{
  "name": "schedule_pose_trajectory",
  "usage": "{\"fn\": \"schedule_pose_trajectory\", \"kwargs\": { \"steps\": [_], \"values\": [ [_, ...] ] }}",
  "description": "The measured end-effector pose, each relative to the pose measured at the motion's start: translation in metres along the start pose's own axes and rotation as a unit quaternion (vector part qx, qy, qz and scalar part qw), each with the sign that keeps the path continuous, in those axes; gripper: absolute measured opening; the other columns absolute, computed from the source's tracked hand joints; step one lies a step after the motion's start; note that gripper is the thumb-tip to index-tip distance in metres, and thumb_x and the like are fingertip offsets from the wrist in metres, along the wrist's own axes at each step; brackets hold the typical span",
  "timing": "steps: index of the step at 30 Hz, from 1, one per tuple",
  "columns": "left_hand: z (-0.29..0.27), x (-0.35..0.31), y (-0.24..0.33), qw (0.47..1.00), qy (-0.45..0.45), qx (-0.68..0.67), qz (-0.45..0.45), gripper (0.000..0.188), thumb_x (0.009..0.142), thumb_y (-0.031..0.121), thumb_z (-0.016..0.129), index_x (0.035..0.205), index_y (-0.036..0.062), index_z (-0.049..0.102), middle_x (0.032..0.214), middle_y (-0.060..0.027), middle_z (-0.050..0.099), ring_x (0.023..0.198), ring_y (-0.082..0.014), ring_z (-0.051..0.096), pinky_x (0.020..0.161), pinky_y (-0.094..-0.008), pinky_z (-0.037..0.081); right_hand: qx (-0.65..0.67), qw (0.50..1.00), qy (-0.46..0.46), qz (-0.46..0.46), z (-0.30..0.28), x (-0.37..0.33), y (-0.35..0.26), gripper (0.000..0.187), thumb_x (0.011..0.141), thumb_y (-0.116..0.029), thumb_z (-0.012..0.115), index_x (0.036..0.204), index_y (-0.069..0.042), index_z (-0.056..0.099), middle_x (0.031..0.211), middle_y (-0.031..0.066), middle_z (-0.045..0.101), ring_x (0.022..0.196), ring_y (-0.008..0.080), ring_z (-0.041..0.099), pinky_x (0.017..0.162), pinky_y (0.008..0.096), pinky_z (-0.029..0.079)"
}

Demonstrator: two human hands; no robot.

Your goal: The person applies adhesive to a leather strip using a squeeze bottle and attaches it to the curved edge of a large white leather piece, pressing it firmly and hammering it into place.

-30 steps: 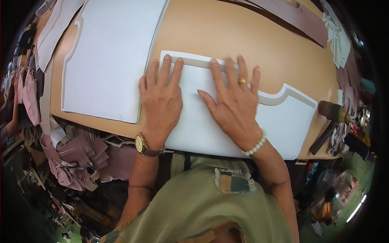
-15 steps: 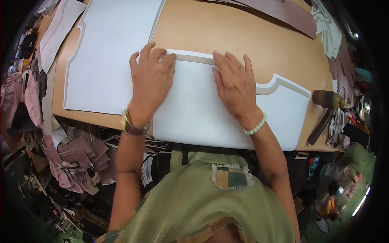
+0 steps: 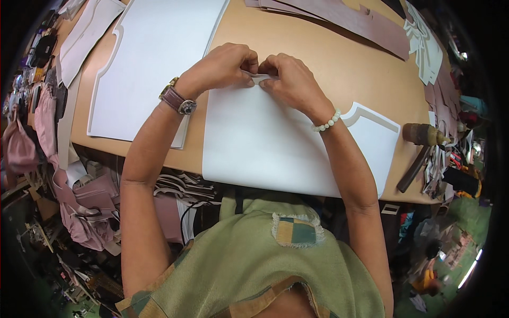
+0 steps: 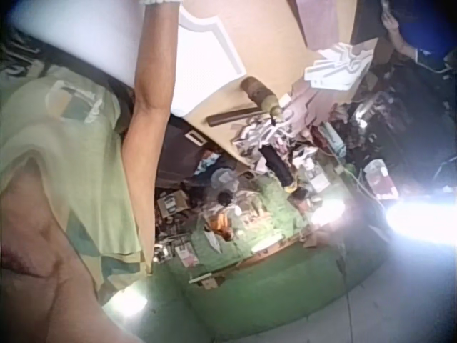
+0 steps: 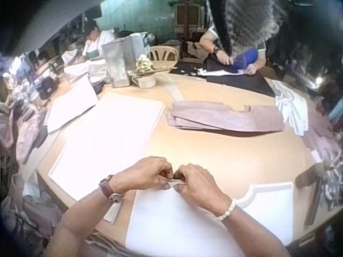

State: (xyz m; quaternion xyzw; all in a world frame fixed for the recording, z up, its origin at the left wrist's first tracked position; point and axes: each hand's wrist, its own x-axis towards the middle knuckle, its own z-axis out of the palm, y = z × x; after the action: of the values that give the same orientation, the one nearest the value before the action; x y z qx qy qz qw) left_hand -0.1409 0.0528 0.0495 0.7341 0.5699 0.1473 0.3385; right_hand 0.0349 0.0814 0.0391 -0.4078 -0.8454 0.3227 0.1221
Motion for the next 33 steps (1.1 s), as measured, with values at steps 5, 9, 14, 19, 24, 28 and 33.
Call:
{"fn": "schedule_pose_trajectory", "kwargs": {
  "steps": [5, 9, 14, 19, 24, 28, 33],
  "values": [
    [0.005, -0.003, -0.004, 0.999, 0.025, -0.040, -0.010, 0.021, 0.065, 0.005, 0.069, 0.084, -0.0011, 0.062, 0.073, -0.0102, 0.060, 0.069, -0.0206, 0.058, 0.066, -0.0324, 0.046, -0.030, 1.000, 0.004, -0.007, -0.001, -0.002, -0.001, 0.018, 0.070, -0.011, 0.065, 0.085, -0.002, 0.067, 0.082, 0.0139, 0.063, 0.085, 0.0301, 0.058, 0.077, 0.0404, 0.044],
    [0.008, -0.009, -0.009, 0.998, 0.050, -0.032, 0.017, 0.020, 0.068, 0.007, 0.070, 0.086, 0.0014, 0.066, 0.073, -0.0082, 0.059, 0.070, -0.0206, 0.057, 0.066, -0.0318, 0.045, -0.043, 0.998, 0.017, -0.041, 0.004, -0.004, 0.005, 0.014, 0.072, -0.012, 0.064, 0.083, -0.004, 0.067, 0.078, 0.0110, 0.061, 0.083, 0.0282, 0.057, 0.077, 0.0391, 0.043],
    [0.020, -0.020, -0.017, 0.986, 0.121, 0.040, 0.109, 0.016, 0.073, 0.014, 0.069, 0.086, 0.0050, 0.068, 0.077, -0.0051, 0.058, 0.074, -0.0215, 0.055, 0.067, -0.0312, 0.045, -0.088, 0.978, 0.110, -0.152, 0.016, -0.014, 0.015, 0.007, 0.076, -0.013, 0.063, 0.079, -0.009, 0.067, 0.078, 0.0043, 0.059, 0.081, 0.0228, 0.055, 0.077, 0.0362, 0.039],
    [0.028, -0.025, -0.017, 0.969, 0.160, 0.113, 0.152, 0.013, 0.077, 0.017, 0.066, 0.086, 0.0078, 0.069, 0.080, -0.0036, 0.057, 0.076, -0.0206, 0.054, 0.070, -0.0323, 0.044, -0.139, 0.956, 0.159, -0.203, 0.024, -0.020, 0.018, 0.005, 0.076, -0.015, 0.063, 0.078, -0.011, 0.065, 0.080, 0.0009, 0.055, 0.082, 0.0202, 0.054, 0.079, 0.0359, 0.038],
    [0.028, -0.031, -0.012, 0.959, 0.184, 0.175, 0.129, 0.023, 0.077, 0.017, 0.066, 0.099, 0.0092, 0.065, 0.093, -0.0058, 0.059, 0.089, -0.0229, 0.056, 0.080, -0.0332, 0.043, -0.149, 0.950, 0.183, -0.203, 0.025, -0.023, 0.016, 0.017, 0.076, -0.015, 0.064, 0.092, -0.011, 0.062, 0.087, 0.0026, 0.057, 0.090, 0.0212, 0.054, 0.084, 0.0355, 0.037],
    [0.033, -0.052, -0.014, 0.925, 0.318, 0.184, 0.098, 0.039, 0.076, 0.015, 0.066, 0.113, 0.0054, 0.056, 0.113, -0.0102, 0.057, 0.104, -0.0259, 0.053, 0.088, -0.0360, 0.041, -0.137, 0.941, 0.252, -0.177, 0.023, -0.030, 0.007, 0.032, 0.078, -0.014, 0.062, 0.108, -0.007, 0.055, 0.100, 0.0065, 0.058, 0.099, 0.0231, 0.054, 0.088, 0.0375, 0.036],
    [0.053, -0.072, -0.007, 0.921, 0.296, 0.242, 0.076, 0.035, 0.081, 0.013, 0.058, 0.114, 0.0025, 0.055, 0.121, -0.0091, 0.053, 0.111, -0.0253, 0.050, 0.094, -0.0407, 0.037, -0.129, 0.950, 0.194, -0.207, 0.046, -0.034, -0.013, 0.038, 0.086, -0.016, 0.049, 0.120, 0.001, 0.047, 0.117, 0.0144, 0.055, 0.110, 0.0278, 0.051, 0.096, 0.0456, 0.033]
  ]
}}
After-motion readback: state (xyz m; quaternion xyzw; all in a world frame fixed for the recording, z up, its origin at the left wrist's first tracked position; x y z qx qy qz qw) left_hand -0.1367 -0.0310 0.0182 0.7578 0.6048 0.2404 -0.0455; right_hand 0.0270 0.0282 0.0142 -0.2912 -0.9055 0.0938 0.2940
